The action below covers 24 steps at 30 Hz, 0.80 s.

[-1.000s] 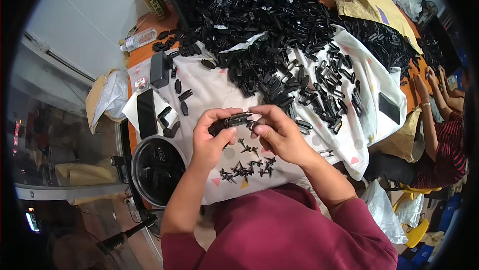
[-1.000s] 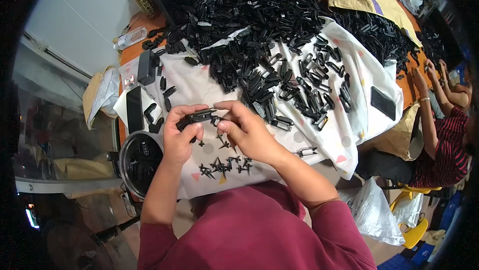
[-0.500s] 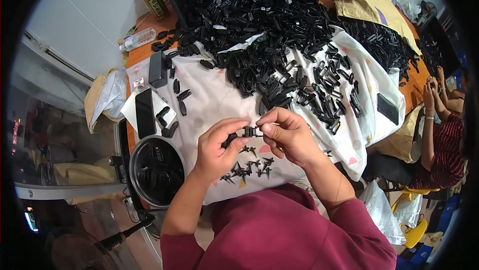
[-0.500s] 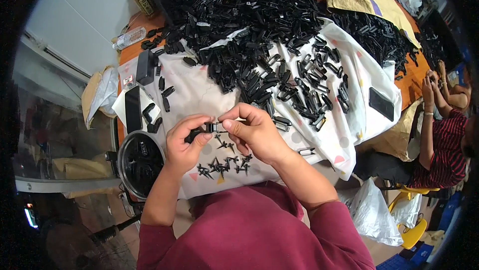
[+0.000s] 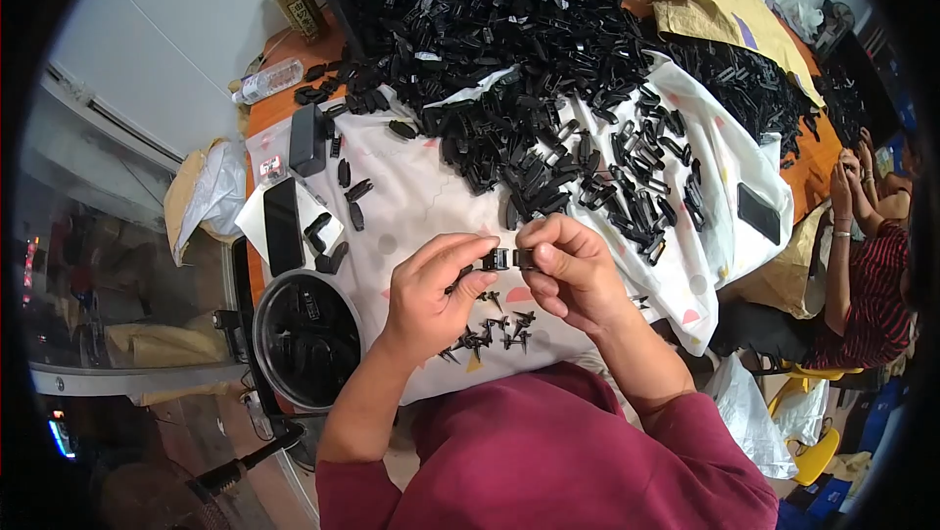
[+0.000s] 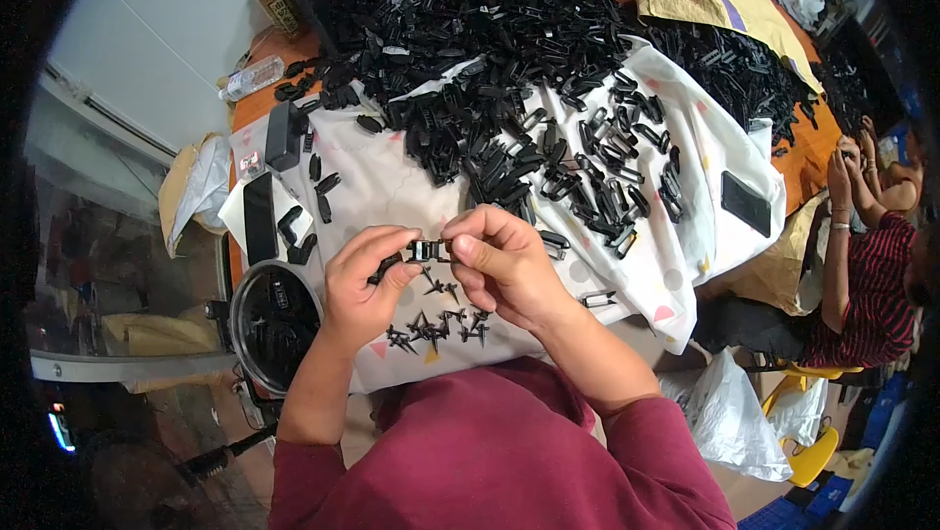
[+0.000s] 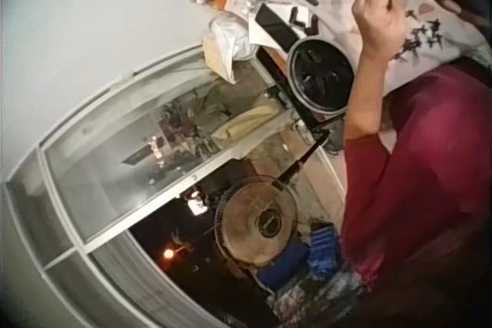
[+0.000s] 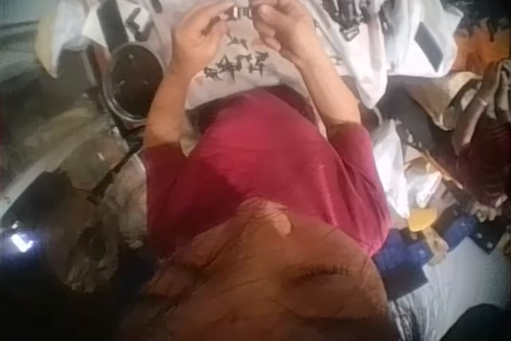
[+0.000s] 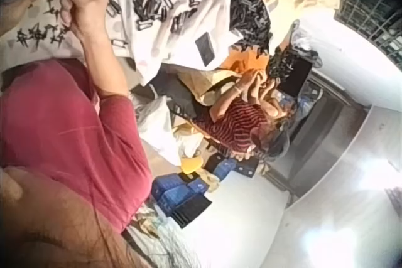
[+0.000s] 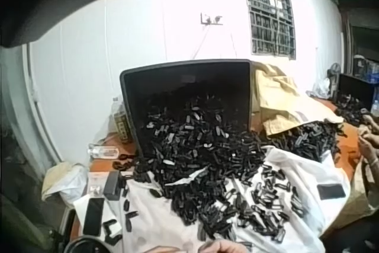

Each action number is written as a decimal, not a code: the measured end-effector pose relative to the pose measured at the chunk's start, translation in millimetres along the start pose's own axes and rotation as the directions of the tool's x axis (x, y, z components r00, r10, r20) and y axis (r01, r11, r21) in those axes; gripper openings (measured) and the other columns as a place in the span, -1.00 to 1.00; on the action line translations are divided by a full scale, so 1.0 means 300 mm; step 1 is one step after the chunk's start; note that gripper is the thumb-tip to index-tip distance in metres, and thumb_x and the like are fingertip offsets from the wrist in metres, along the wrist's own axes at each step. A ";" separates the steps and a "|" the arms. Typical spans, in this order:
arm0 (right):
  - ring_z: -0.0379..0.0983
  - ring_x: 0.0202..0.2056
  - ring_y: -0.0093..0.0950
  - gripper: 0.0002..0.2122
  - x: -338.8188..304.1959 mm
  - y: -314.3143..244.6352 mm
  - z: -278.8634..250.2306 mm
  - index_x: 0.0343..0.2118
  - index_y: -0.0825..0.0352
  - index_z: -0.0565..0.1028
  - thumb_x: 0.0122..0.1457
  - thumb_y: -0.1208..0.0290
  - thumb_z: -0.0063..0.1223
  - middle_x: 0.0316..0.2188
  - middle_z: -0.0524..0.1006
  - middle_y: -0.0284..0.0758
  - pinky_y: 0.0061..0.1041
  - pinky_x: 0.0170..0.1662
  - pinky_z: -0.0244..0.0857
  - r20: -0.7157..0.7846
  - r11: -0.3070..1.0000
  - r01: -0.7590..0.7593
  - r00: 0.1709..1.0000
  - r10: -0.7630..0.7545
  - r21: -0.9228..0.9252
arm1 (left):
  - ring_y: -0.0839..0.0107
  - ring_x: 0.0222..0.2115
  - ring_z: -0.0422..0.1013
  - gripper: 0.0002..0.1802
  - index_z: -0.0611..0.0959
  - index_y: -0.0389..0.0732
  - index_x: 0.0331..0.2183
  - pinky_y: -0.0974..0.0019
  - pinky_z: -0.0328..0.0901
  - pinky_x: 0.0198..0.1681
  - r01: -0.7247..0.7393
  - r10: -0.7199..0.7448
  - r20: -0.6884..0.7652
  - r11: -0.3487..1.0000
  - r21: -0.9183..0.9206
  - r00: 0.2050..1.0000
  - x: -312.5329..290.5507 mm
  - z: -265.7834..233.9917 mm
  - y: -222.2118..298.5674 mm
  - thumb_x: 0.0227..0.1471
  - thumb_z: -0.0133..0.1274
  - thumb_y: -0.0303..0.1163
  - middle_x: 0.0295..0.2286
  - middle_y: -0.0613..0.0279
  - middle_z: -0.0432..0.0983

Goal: Assembling small black plastic components by snapping two distinct parts together and placing the completed units into a metal bowl.

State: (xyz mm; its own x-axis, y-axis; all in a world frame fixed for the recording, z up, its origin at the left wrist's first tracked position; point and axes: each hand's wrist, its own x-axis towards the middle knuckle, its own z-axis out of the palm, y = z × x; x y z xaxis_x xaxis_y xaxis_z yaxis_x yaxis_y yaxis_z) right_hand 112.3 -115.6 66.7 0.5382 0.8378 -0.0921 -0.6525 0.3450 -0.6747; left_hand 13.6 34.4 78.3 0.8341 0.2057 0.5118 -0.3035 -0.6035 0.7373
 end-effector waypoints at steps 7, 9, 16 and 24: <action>0.13 -0.71 -0.70 -0.93 -0.004 -0.009 -0.002 -0.44 0.34 0.39 0.08 0.48 0.00 -0.55 0.35 -0.41 -0.76 -0.78 -0.09 -0.063 0.989 -0.125 0.991 0.120 -0.081 | 0.31 -0.46 0.43 -0.68 0.54 -0.29 -0.29 0.41 0.32 -0.41 0.024 -0.024 -0.005 0.998 -0.058 1.000 -0.021 0.007 -0.005 -0.23 0.14 -0.57 -0.41 0.11 0.47; 0.12 -0.73 -0.71 -0.93 -0.005 -0.009 0.008 -0.45 0.34 0.39 0.08 0.48 0.00 -0.55 0.35 -0.42 -0.76 -0.78 -0.10 -0.091 0.987 -0.126 0.989 0.117 -0.104 | 0.30 -0.47 0.43 -0.68 0.54 -0.29 -0.29 0.42 0.32 -0.41 0.035 -0.035 -0.003 0.994 -0.106 0.999 -0.027 0.008 0.000 -0.23 0.15 -0.56 -0.42 0.11 0.47; 0.18 -0.72 -0.70 -0.93 -0.011 0.011 -0.012 -0.44 0.37 0.38 0.09 0.50 -0.02 -0.47 0.35 -0.40 -0.76 -0.78 -0.05 -0.082 0.968 -0.085 0.994 0.068 -0.237 | 0.39 -0.43 0.40 -0.70 0.54 -0.31 -0.29 0.42 0.30 -0.37 0.038 -0.039 0.027 0.999 0.028 0.999 -0.055 0.025 -0.020 -0.18 0.14 -0.51 -0.36 0.13 0.47; 0.35 -0.58 -0.58 -0.92 -0.015 0.082 0.004 -0.34 0.44 0.34 0.09 0.58 -0.09 -0.23 0.25 -0.25 -0.68 -0.62 0.29 0.092 0.434 0.323 0.875 -0.475 -0.841 | 0.60 -0.49 0.32 -0.65 0.48 -0.32 -0.16 0.53 0.25 -0.39 0.399 -0.516 -0.001 0.664 -0.632 0.857 -0.103 0.159 -0.051 -0.05 0.06 -0.44 -0.30 0.21 0.45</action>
State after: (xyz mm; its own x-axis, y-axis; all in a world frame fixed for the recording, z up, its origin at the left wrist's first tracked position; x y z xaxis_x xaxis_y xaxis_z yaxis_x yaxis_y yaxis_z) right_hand 93.1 -110.5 51.3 0.7320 0.6084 0.3066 0.3390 0.0651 -0.9385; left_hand 14.5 0.6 30.4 0.8707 0.4884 0.0584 -0.1598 0.1685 0.9727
